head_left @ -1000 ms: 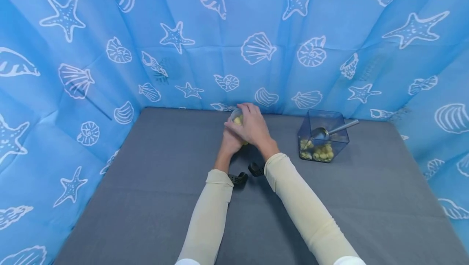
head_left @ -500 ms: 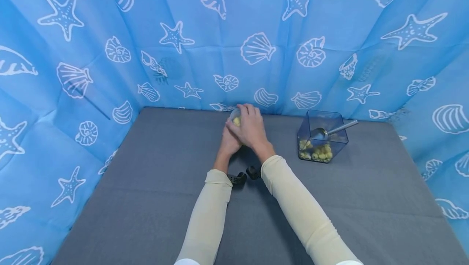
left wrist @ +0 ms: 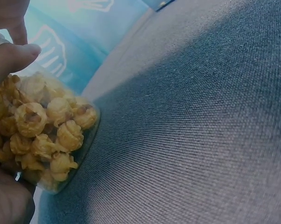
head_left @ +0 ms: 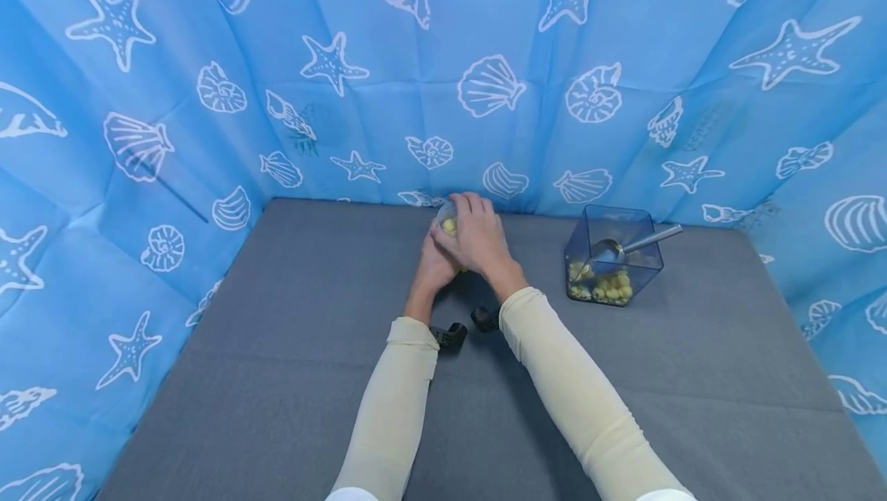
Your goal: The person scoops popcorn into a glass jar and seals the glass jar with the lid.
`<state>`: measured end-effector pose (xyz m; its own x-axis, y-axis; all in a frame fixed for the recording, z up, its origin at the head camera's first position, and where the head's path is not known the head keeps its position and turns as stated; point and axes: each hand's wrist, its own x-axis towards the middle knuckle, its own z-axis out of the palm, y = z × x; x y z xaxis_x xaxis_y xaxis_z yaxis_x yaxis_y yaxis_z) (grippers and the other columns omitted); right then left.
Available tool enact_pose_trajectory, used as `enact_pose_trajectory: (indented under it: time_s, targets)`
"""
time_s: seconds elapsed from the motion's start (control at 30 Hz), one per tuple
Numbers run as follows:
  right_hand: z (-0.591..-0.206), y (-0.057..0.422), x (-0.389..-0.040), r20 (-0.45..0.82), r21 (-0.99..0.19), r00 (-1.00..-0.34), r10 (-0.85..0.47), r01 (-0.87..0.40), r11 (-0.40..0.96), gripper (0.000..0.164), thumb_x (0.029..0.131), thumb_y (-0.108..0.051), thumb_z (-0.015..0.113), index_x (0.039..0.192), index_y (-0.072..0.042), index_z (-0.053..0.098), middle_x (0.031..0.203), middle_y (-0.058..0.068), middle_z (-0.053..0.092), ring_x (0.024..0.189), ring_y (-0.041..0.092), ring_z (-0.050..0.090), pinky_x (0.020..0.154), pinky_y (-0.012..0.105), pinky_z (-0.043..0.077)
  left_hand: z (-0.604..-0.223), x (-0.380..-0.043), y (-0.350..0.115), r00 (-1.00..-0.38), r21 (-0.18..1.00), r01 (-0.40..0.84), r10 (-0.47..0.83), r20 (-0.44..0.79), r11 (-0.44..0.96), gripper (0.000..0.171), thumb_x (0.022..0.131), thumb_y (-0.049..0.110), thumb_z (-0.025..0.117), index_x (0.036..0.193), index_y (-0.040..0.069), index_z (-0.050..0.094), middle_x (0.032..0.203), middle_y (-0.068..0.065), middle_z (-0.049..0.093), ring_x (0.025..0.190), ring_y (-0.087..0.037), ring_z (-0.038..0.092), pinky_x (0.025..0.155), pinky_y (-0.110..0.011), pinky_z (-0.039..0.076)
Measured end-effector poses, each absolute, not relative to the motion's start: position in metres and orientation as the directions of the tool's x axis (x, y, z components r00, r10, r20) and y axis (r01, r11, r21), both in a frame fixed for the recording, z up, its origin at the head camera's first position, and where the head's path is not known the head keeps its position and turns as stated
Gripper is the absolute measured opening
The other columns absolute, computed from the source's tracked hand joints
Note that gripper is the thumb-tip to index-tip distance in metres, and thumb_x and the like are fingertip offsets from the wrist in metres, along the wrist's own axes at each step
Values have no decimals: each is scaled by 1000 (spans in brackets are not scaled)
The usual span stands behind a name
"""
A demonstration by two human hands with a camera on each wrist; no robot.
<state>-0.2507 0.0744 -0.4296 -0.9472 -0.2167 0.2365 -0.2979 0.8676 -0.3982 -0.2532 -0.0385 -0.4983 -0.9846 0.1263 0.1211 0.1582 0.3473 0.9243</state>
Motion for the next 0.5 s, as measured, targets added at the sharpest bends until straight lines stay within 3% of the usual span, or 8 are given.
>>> enact_pose_trajectory:
  time_s: [0.3,0.5]
  targets:
    - [-424,78,-255,218,-400,-935,-282,-349,847,67,98,-46,60,150,-5,44,150,18,47,140,38,43,119,52,36,-494,-254,-41,-984,935,154,132,117,320,77,96,17,65,160,8,23,151,-18,45,134,-34,51,114,-51,43]
    - [-424,68,-251,188,-327,-964,-187,-241,914,72,102,-50,56,153,-3,38,150,22,43,141,42,39,123,59,28,-492,-254,-40,-982,909,168,151,117,383,73,96,15,62,158,5,24,148,-21,46,133,-36,50,114,-52,41]
